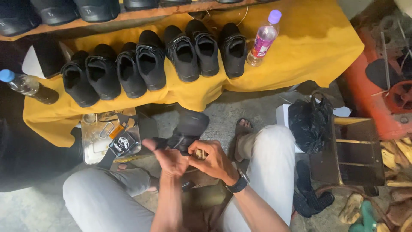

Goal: Polishing the edges and surface of a black leather shoe using a small applicator

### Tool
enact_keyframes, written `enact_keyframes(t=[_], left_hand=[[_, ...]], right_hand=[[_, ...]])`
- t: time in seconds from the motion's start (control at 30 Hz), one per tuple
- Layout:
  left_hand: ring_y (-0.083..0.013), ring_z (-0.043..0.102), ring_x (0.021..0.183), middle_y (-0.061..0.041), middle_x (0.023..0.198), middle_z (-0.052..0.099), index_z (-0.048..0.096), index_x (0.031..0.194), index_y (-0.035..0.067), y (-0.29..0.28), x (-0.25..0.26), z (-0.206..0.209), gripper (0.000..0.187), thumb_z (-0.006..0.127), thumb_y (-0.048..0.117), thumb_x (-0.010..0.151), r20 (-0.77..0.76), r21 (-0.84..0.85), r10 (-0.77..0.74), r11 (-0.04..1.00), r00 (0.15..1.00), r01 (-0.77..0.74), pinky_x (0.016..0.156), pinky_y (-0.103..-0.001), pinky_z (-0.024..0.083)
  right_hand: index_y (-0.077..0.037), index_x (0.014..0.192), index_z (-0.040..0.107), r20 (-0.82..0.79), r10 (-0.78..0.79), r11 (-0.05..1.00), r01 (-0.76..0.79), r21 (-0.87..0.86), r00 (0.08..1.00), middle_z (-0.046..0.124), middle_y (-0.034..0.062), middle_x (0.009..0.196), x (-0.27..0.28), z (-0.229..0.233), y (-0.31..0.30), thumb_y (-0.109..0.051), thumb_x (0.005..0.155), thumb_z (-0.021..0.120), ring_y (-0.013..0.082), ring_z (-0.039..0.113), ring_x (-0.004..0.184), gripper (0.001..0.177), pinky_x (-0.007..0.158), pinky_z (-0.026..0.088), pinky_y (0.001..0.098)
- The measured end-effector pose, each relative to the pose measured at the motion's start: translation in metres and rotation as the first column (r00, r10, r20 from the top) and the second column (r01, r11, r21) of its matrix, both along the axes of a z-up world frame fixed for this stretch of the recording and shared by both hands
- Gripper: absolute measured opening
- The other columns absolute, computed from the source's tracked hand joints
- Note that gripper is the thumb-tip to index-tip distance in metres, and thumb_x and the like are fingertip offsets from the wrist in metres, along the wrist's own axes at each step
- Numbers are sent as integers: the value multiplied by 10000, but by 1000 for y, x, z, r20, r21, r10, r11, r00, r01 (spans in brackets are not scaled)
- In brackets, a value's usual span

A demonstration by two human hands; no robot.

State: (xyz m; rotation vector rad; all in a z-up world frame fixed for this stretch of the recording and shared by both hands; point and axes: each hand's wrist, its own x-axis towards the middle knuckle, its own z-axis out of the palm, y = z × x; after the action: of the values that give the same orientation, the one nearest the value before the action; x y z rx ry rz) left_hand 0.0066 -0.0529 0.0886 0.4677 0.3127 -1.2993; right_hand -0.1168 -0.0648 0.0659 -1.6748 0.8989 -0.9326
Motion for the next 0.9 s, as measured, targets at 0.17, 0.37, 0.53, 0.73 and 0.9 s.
enact_keyframes(t=[0.17, 0.37, 0.53, 0.73, 0.9], left_hand=[[-389, 572, 1273, -332, 1415, 497, 349, 1512, -102, -10, 19, -38, 1423, 379, 998, 609, 184, 354, -637, 754, 749, 554, 1173, -404, 400], [-388, 498, 1411, -206, 1531, 513, 426, 1551, 56, -8, 4, 33, 1253, 555, 878, 615, -109, 183, -182, 963, 977, 200, 1244, -540, 301], [-322, 415, 1466, -163, 1550, 490, 499, 1513, 117, 6, 29, 30, 1067, 381, 854, 751, 433, 519, -727, 684, 533, 513, 1284, -507, 170], [-237, 391, 1399, -117, 1435, 506, 604, 1364, 135, 48, 61, 44, 806, 301, 724, 906, 299, 952, -792, 205, -532, 229, 1233, -433, 114], [-243, 698, 848, -146, 870, 676, 643, 963, -91, 50, 40, 49, 485, 888, 303, 822, 441, 830, -859, 279, -261, 483, 818, -317, 552]], right_hand=[[-59, 792, 734, 88, -99, 994, 94, 63, 991, 657, 133, 566, -6, -9, 3, -109, 778, 852, 112, 622, 599, 129, 534, 469, 274], [-77, 836, 737, 17, -8, 1000, 8, 1, 1000, 675, 113, 612, -10, 20, 0, -132, 768, 894, 213, 641, 553, 180, 539, 495, 292], [-36, 944, 685, -111, 64, 996, -57, 63, 992, 700, 221, 708, -23, 30, 3, -156, 926, 774, 299, 676, 586, 151, 528, 509, 360], [-60, 1109, 689, -245, -115, 913, 200, 355, 963, 682, 182, 890, -45, 32, -25, -393, 1066, 516, 277, 689, 738, 378, 642, 552, 368], [-35, 1239, 692, 96, -172, 857, 101, 506, 980, 680, 86, 1049, -33, 16, -31, -90, 872, 698, 138, 622, 827, 370, 755, 540, 250]])
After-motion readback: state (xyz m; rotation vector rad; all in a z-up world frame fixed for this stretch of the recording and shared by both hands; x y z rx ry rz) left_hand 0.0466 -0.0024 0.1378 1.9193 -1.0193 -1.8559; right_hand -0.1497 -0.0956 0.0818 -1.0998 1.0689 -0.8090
